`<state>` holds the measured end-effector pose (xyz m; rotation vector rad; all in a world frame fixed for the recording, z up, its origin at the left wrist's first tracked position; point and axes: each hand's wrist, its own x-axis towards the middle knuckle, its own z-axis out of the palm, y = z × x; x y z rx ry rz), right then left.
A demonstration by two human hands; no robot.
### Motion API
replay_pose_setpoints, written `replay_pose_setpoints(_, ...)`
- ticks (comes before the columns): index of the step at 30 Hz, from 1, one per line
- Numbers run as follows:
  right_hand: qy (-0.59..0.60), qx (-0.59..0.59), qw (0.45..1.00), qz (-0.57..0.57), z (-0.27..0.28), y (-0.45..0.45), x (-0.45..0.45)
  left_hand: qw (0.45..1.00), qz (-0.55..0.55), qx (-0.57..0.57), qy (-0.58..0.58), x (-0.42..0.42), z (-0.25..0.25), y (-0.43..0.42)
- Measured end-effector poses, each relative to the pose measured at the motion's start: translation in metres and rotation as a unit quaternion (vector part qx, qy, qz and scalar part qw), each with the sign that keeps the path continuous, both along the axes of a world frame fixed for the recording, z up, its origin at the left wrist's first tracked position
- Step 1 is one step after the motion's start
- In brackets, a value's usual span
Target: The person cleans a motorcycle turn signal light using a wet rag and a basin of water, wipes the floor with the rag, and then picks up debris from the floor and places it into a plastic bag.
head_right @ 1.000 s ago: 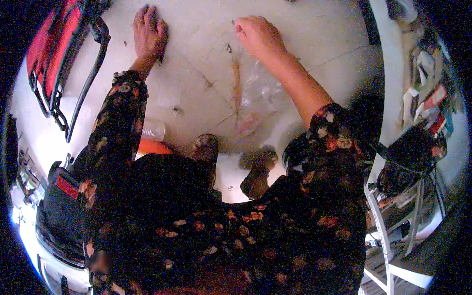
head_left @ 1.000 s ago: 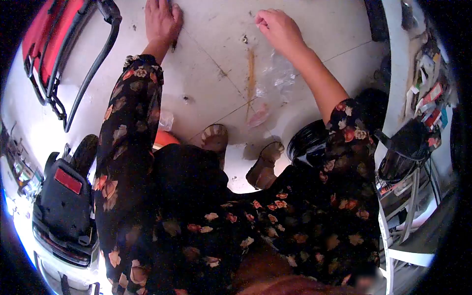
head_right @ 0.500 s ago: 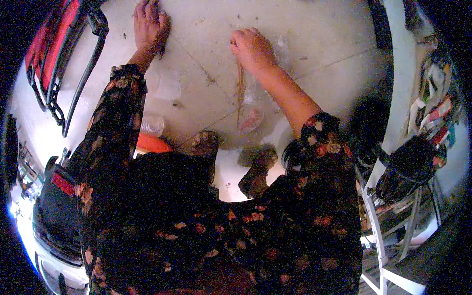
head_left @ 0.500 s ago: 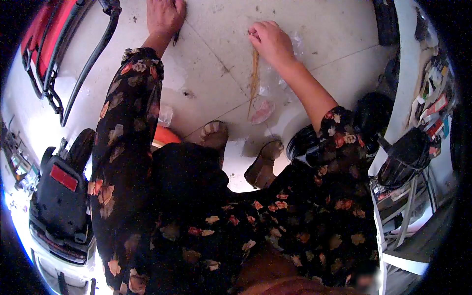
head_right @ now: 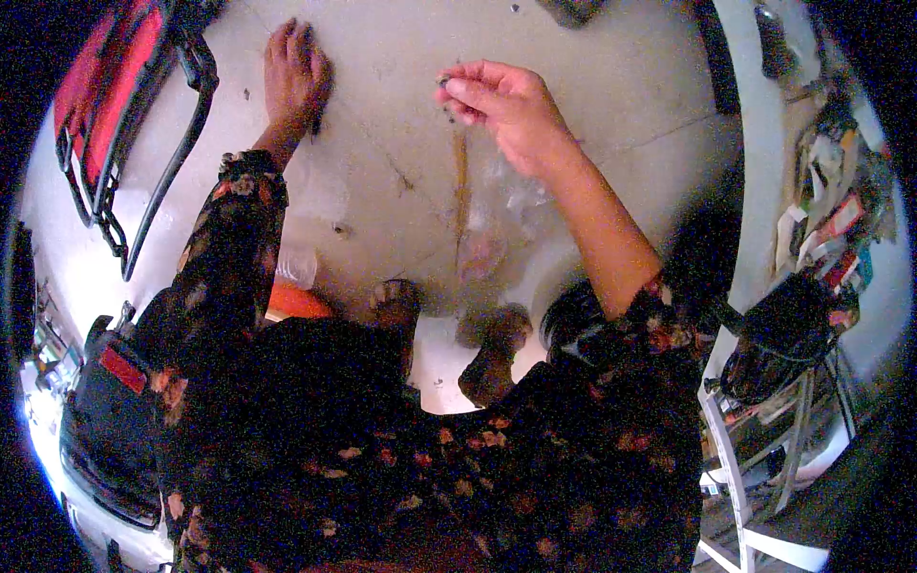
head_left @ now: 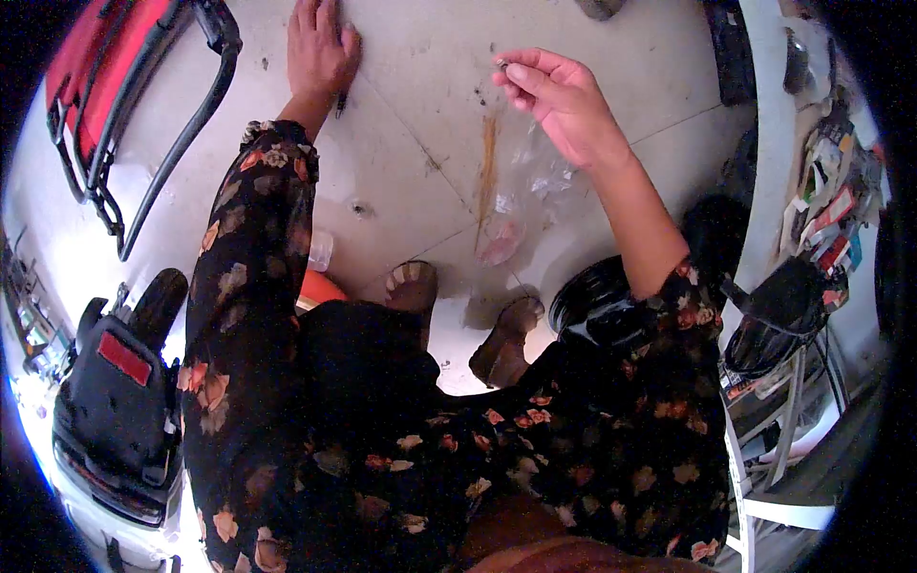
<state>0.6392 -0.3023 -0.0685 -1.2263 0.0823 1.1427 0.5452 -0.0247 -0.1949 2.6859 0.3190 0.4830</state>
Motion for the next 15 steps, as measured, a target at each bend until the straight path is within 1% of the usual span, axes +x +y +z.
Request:
replay_pose_setpoints(2, 0.025, 0.054, 0.998, -0.018, 0.014, 0.001, 0.003, 1.0, -0.001, -0.017, -0.01, -0.001, 0.001, -0.002)
replay_pose_setpoints(3, 0.036, 0.08, 0.996, -0.028, 0.022, 0.0, 0.005, 1.0, 0.012, -0.009, 0.008, -0.004, -0.001, -0.002)
replay_pose_setpoints(5, -0.043, 0.023, 0.999, -0.023, 0.044, 0.001, 0.009, 0.999, 0.03, 0.002, 0.03, -0.005, -0.01, 0.004)
replay_pose_setpoints(6, -0.092, -0.013, 0.995, -0.026, 0.058, -0.002, 0.014, 0.998, 0.035, -0.04, 0.029, -0.007, -0.006, 0.003)
replay_pose_setpoints(7, -0.199, -0.041, 0.978, -0.039, 0.075, -0.007, 0.019, 0.999, 0.034, -0.027, 0.025, -0.006, -0.01, 0.004)
replay_pose_setpoints(8, -0.301, -0.07, 0.95, -0.05, 0.09, -0.01, 0.024, 0.997, 0.047, -0.025, 0.059, -0.004, 0.001, -0.001)
replay_pose_setpoints(9, -0.393, -0.1, 0.912, -0.061, 0.097, -0.024, 0.032, 0.998, 0.025, -0.017, 0.055, -0.003, -0.003, -0.004)
replay_pose_setpoints(10, -0.484, -0.142, 0.859, -0.088, 0.106, -0.037, 0.043, 0.998, 0.029, -0.022, 0.059, 0.0, 0.003, -0.008)
replay_pose_setpoints(11, -0.566, -0.177, 0.798, -0.111, 0.114, -0.049, 0.052, 0.998, 0.02, 0.003, 0.065, -0.002, 0.005, -0.007)
replay_pose_setpoints(12, -0.639, -0.209, 0.728, -0.133, 0.123, -0.06, 0.06, 0.998, 0.021, -0.001, 0.065, -0.002, 0.005, -0.007)
replay_pose_setpoints(13, -0.674, -0.289, 0.665, -0.143, 0.136, -0.072, 0.066, 0.998, 0.02, 0.0, 0.065, -0.002, 0.007, -0.008)
replay_pose_setpoints(15, -0.722, -0.36, 0.569, -0.16, 0.146, -0.099, 0.08, 0.998, 0.018, 0.005, 0.063, -0.001, 0.008, -0.008)
